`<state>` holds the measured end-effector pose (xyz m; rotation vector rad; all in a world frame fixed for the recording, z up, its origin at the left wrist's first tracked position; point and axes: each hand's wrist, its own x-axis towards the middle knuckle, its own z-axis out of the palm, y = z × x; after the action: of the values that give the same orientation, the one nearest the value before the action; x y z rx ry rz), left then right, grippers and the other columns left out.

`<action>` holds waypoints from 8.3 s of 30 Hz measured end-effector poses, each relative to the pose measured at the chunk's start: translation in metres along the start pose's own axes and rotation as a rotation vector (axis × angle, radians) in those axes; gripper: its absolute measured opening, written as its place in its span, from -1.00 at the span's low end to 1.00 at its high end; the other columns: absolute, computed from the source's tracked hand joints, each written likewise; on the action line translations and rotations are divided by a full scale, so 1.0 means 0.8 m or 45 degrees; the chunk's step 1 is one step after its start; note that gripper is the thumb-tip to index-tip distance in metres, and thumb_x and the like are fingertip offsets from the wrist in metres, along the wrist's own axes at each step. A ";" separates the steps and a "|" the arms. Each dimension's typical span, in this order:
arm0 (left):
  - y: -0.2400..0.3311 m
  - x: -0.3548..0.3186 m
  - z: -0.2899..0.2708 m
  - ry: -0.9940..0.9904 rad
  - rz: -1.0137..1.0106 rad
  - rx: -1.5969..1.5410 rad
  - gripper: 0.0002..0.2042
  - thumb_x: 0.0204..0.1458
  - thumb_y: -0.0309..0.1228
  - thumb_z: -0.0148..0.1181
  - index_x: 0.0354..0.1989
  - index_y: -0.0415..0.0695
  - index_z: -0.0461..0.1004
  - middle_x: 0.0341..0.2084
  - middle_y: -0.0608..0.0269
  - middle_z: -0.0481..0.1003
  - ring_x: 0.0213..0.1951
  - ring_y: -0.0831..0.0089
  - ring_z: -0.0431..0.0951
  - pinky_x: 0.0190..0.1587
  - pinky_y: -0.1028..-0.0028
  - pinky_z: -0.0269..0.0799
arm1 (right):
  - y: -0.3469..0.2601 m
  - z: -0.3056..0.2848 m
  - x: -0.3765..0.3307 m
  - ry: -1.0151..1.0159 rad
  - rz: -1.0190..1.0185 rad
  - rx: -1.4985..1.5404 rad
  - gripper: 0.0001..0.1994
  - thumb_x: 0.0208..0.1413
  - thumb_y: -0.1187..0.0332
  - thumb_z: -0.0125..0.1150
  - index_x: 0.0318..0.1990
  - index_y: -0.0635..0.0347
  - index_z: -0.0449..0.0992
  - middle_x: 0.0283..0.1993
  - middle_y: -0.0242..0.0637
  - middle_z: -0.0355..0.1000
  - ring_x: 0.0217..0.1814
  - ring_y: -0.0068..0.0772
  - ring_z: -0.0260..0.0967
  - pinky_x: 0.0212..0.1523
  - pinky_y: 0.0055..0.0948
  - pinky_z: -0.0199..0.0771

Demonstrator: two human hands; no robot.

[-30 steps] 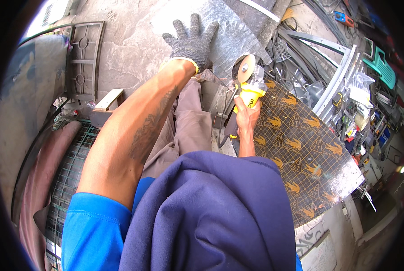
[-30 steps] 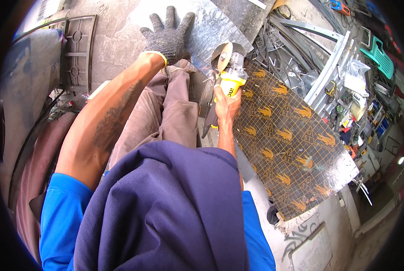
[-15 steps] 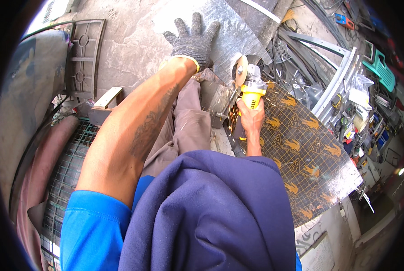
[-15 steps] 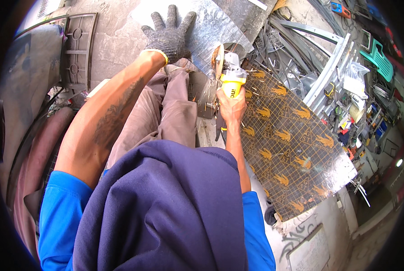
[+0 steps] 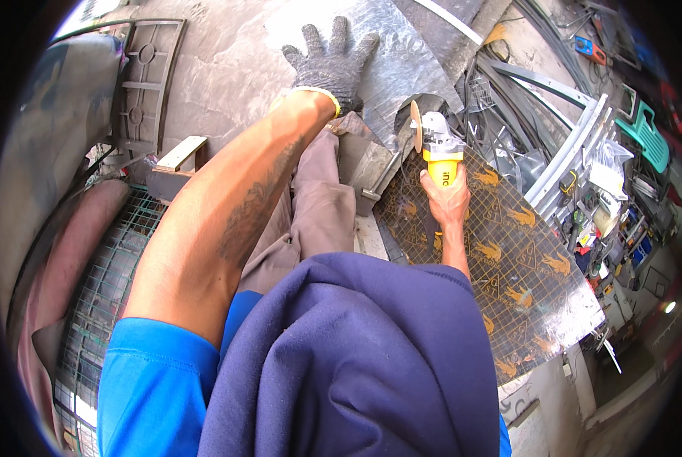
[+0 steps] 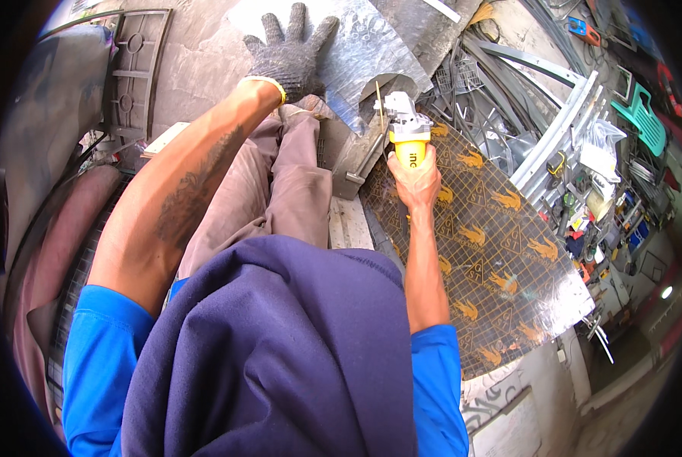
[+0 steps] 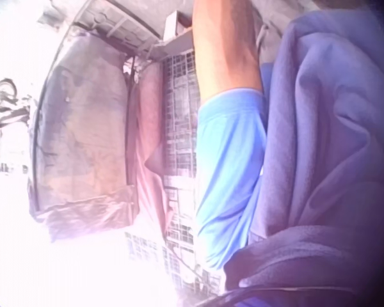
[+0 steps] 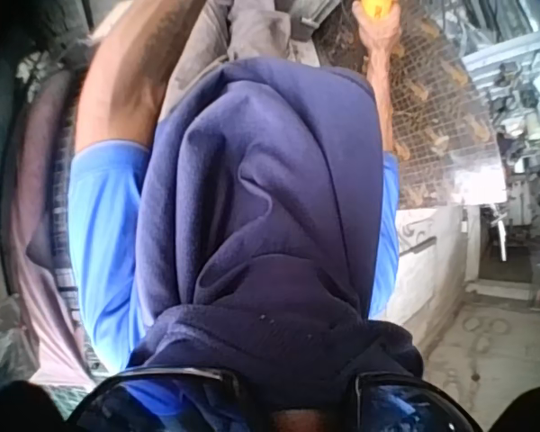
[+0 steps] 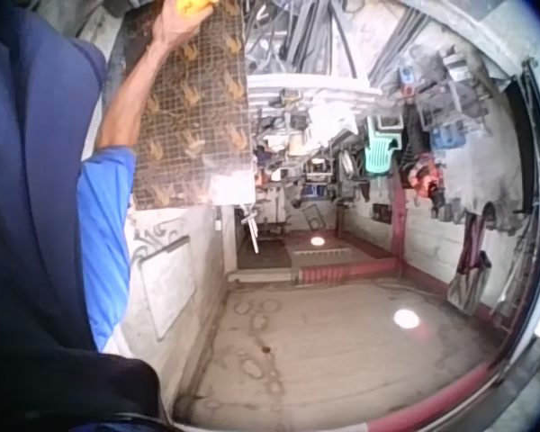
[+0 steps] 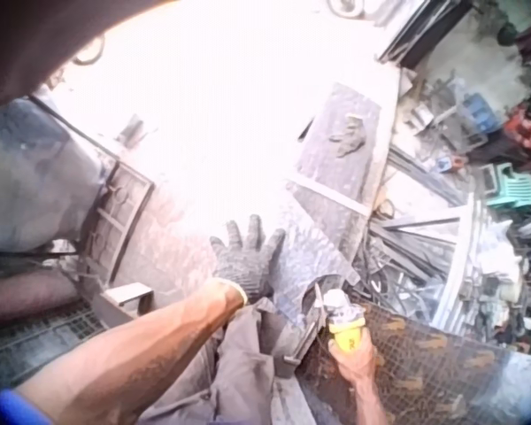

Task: Cutting a metal sheet using an angle grinder.

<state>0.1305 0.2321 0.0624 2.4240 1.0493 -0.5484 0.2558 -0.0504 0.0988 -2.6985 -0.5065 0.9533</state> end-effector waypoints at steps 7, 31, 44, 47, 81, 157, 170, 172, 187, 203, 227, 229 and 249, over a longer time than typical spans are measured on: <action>-0.001 -0.002 0.003 0.040 -0.021 0.026 0.12 -0.22 -0.05 0.60 0.54 0.56 -0.05 0.57 0.06 -0.16 0.48 -0.49 -0.15 0.23 -0.68 -0.03 | 0.004 0.017 0.007 -0.061 0.092 0.076 -0.39 -0.06 -0.02 0.50 0.03 0.17 0.42 -0.21 -0.04 0.60 -0.19 0.01 0.60 -0.10 -0.11 0.55; -0.002 0.003 0.007 0.046 -0.017 0.011 0.08 -0.15 -0.07 0.56 0.54 0.60 -0.07 0.59 0.06 -0.19 0.48 -0.48 -0.15 0.24 -0.70 -0.06 | 0.011 -0.018 0.010 -0.184 -0.102 -0.198 -0.41 -0.03 0.00 0.44 0.06 0.14 0.40 -0.21 0.00 0.61 -0.19 0.08 0.61 -0.11 -0.06 0.58; -0.002 -0.001 0.005 0.013 -0.021 -0.019 0.12 -0.21 -0.05 0.61 0.54 0.59 -0.06 0.59 0.08 -0.20 0.49 -0.47 -0.17 0.25 -0.69 -0.05 | 0.025 -0.074 0.036 -0.303 -0.336 -0.621 -0.39 -0.04 0.01 0.42 0.14 0.00 0.39 -0.11 -0.03 0.61 -0.11 0.12 0.61 -0.12 0.02 0.60; 0.000 -0.002 -0.002 -0.002 -0.019 -0.013 0.14 -0.22 -0.05 0.62 0.54 0.59 -0.06 0.59 0.09 -0.20 0.49 -0.47 -0.17 0.26 -0.68 -0.05 | 0.024 -0.082 0.036 -0.272 -0.311 -0.602 -0.39 -0.04 0.00 0.43 0.12 0.04 0.39 -0.11 -0.02 0.61 -0.10 0.12 0.61 -0.11 0.01 0.60; -0.013 0.000 -0.025 0.033 0.219 0.279 0.12 -0.24 -0.06 0.60 0.55 0.32 0.00 0.48 -0.29 -0.03 0.26 -0.53 0.21 0.20 -0.45 0.25 | -0.036 0.048 -0.070 0.177 0.235 1.012 -0.51 0.03 0.31 0.52 0.07 0.26 0.46 -0.22 -0.30 0.53 -0.31 -0.47 0.50 -0.25 -0.41 0.59; -0.022 0.005 -0.030 -0.112 0.219 0.189 0.20 -0.29 0.00 0.63 0.57 0.43 -0.06 0.53 -0.21 -0.09 0.43 -0.55 -0.05 0.35 -0.44 0.02 | -0.136 0.103 -0.051 0.279 0.394 0.489 -0.37 0.00 0.09 0.49 0.07 0.32 0.34 -0.06 0.14 0.53 -0.05 0.24 0.53 -0.01 0.08 0.50; -0.034 0.009 -0.030 -0.063 0.290 0.170 0.19 -0.34 -0.05 0.64 0.55 0.53 -0.03 0.53 -0.18 -0.06 0.41 -0.55 0.02 0.29 -0.44 0.12 | -0.110 0.083 -0.080 0.123 0.113 0.264 -0.42 0.03 0.14 0.47 0.06 0.30 0.32 -0.09 0.14 0.51 -0.06 0.26 0.52 -0.06 0.11 0.50; -0.038 0.011 -0.026 -0.061 0.295 0.151 0.18 -0.33 -0.04 0.63 0.54 0.54 -0.02 0.53 -0.19 -0.06 0.41 -0.55 0.02 0.28 -0.44 0.12 | -0.104 0.073 -0.084 0.077 0.113 0.228 -0.41 0.04 0.14 0.46 0.07 0.29 0.31 -0.08 0.14 0.51 -0.05 0.27 0.52 -0.06 0.11 0.51; -0.042 0.007 -0.007 0.203 0.322 0.222 0.13 -0.32 -0.07 0.64 0.51 0.59 0.04 0.47 -0.01 0.10 0.30 -0.23 0.25 0.22 -0.23 0.33 | -0.060 0.049 -0.057 0.079 0.253 0.556 -0.47 0.05 0.23 0.49 0.11 0.27 0.43 -0.17 -0.29 0.53 -0.22 -0.45 0.48 -0.12 -0.37 0.53; -0.040 0.011 -0.010 0.055 0.274 0.181 0.07 -0.18 -0.04 0.57 0.52 0.66 -0.02 0.53 0.02 -0.01 0.45 -0.35 0.03 0.33 -0.40 0.09 | -0.072 0.079 -0.054 0.150 0.221 0.355 -0.43 0.00 0.15 0.50 0.06 0.33 0.44 -0.14 -0.11 0.55 -0.16 -0.21 0.54 -0.05 -0.21 0.52; -0.042 0.016 -0.001 0.003 0.225 0.134 0.10 -0.19 -0.11 0.58 0.53 0.68 -0.06 0.57 0.11 -0.08 0.50 -0.30 -0.04 0.38 -0.42 0.01 | -0.040 -0.017 -0.087 -0.279 -0.021 -0.151 -0.43 0.03 0.11 0.44 0.07 0.27 0.36 -0.04 0.15 0.55 0.00 0.23 0.55 0.02 0.02 0.52; -0.040 0.017 -0.001 -0.005 0.225 0.125 0.10 -0.19 -0.12 0.58 0.52 0.69 -0.06 0.57 0.12 -0.07 0.50 -0.30 -0.04 0.39 -0.41 0.00 | -0.035 -0.030 -0.091 -0.299 -0.003 -0.217 -0.42 0.02 0.12 0.43 0.09 0.28 0.36 -0.03 0.13 0.56 0.01 0.21 0.56 0.03 0.02 0.53; -0.040 0.014 -0.003 0.071 0.227 0.127 0.14 -0.28 -0.13 0.63 0.52 0.69 -0.03 0.55 0.14 -0.02 0.47 -0.27 0.01 0.35 -0.40 0.06 | -0.058 0.041 -0.046 -0.081 0.191 0.849 -0.54 0.11 0.30 0.48 0.06 0.30 0.41 -0.22 -0.35 0.48 -0.28 -0.56 0.42 -0.24 -0.47 0.49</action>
<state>0.1140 0.2594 0.0513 2.6017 0.8345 -0.4861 0.1967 -0.0193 0.1098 -2.1234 0.0193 1.0220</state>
